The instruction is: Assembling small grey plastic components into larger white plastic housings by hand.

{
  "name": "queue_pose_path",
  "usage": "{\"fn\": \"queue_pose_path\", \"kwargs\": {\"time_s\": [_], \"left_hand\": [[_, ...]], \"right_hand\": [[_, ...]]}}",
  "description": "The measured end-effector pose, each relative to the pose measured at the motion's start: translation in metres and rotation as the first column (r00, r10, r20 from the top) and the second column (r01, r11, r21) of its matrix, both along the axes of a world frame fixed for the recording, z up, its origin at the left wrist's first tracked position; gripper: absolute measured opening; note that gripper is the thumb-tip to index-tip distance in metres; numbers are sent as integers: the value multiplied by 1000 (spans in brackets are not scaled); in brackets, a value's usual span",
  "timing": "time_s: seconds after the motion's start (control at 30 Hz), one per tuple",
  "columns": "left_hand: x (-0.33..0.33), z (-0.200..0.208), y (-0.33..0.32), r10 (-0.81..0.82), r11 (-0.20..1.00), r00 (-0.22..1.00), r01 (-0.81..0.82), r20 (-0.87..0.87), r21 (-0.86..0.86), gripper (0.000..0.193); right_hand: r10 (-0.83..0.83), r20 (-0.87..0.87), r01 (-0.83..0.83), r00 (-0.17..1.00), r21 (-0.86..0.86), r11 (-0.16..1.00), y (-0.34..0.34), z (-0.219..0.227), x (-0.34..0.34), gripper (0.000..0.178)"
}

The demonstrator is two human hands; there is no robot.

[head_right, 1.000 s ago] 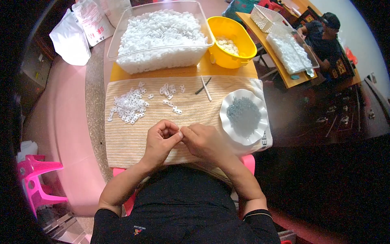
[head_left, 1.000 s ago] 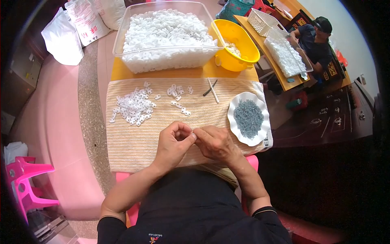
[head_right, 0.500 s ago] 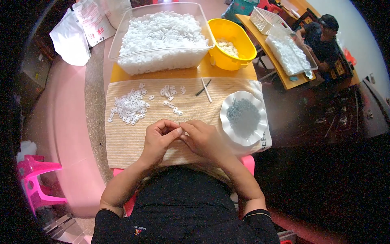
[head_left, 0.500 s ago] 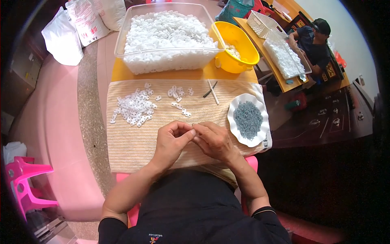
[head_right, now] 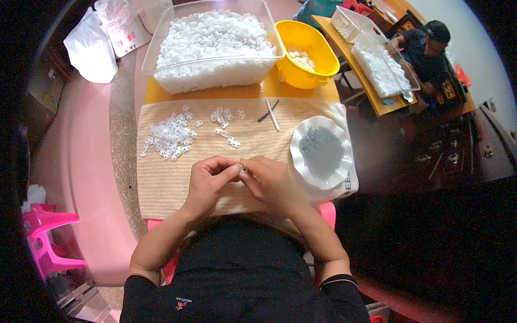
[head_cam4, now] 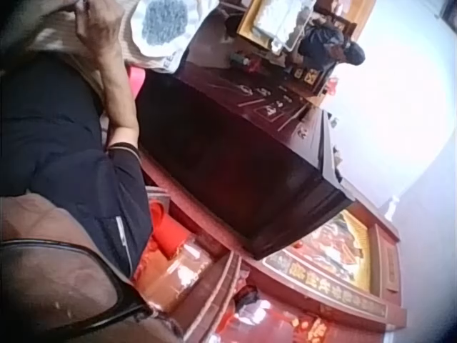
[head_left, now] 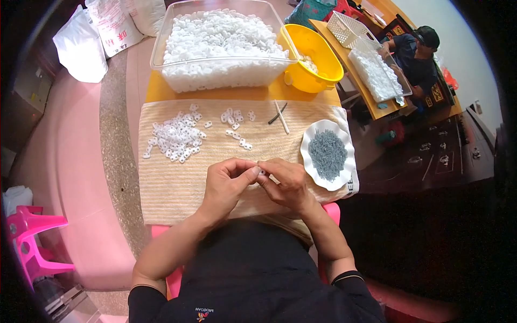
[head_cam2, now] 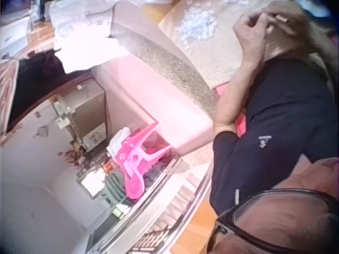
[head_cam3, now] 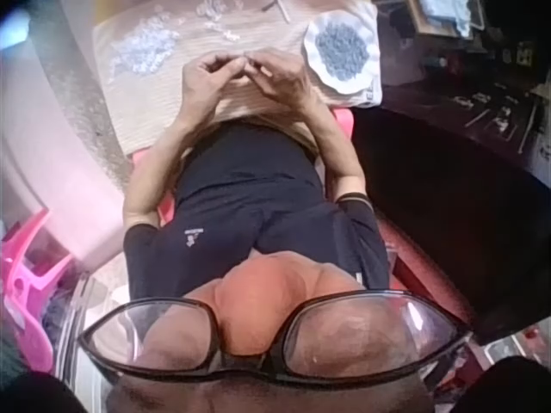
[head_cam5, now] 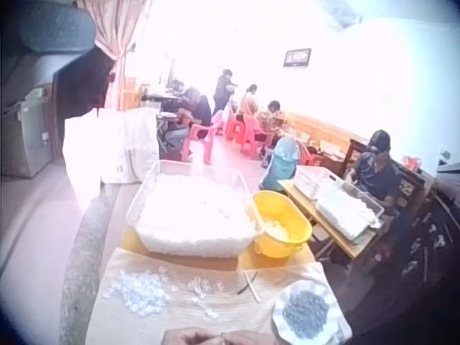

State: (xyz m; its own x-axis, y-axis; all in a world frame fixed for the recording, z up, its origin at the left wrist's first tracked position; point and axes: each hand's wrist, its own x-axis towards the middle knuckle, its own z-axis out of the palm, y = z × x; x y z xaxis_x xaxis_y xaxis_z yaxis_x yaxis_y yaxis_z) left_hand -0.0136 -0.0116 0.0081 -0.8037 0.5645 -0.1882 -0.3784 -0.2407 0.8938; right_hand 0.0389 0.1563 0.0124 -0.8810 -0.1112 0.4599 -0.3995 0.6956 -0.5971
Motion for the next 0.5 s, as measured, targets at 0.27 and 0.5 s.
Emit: {"fn": "queue_pose_path", "kwargs": {"time_s": [0.27, 0.5], "left_hand": [[-3, -1, 1, 12, 999, 997, -16, 82, 42, 19], [-4, -6, 1, 17, 999, 993, -22, 115, 47, 18]], "right_hand": [[15, 17, -14, 1000, -84, 996, 3, -6, -5, 25], [21, 17, -19, 1000, -127, 992, 1, -8, -6, 26]]}}
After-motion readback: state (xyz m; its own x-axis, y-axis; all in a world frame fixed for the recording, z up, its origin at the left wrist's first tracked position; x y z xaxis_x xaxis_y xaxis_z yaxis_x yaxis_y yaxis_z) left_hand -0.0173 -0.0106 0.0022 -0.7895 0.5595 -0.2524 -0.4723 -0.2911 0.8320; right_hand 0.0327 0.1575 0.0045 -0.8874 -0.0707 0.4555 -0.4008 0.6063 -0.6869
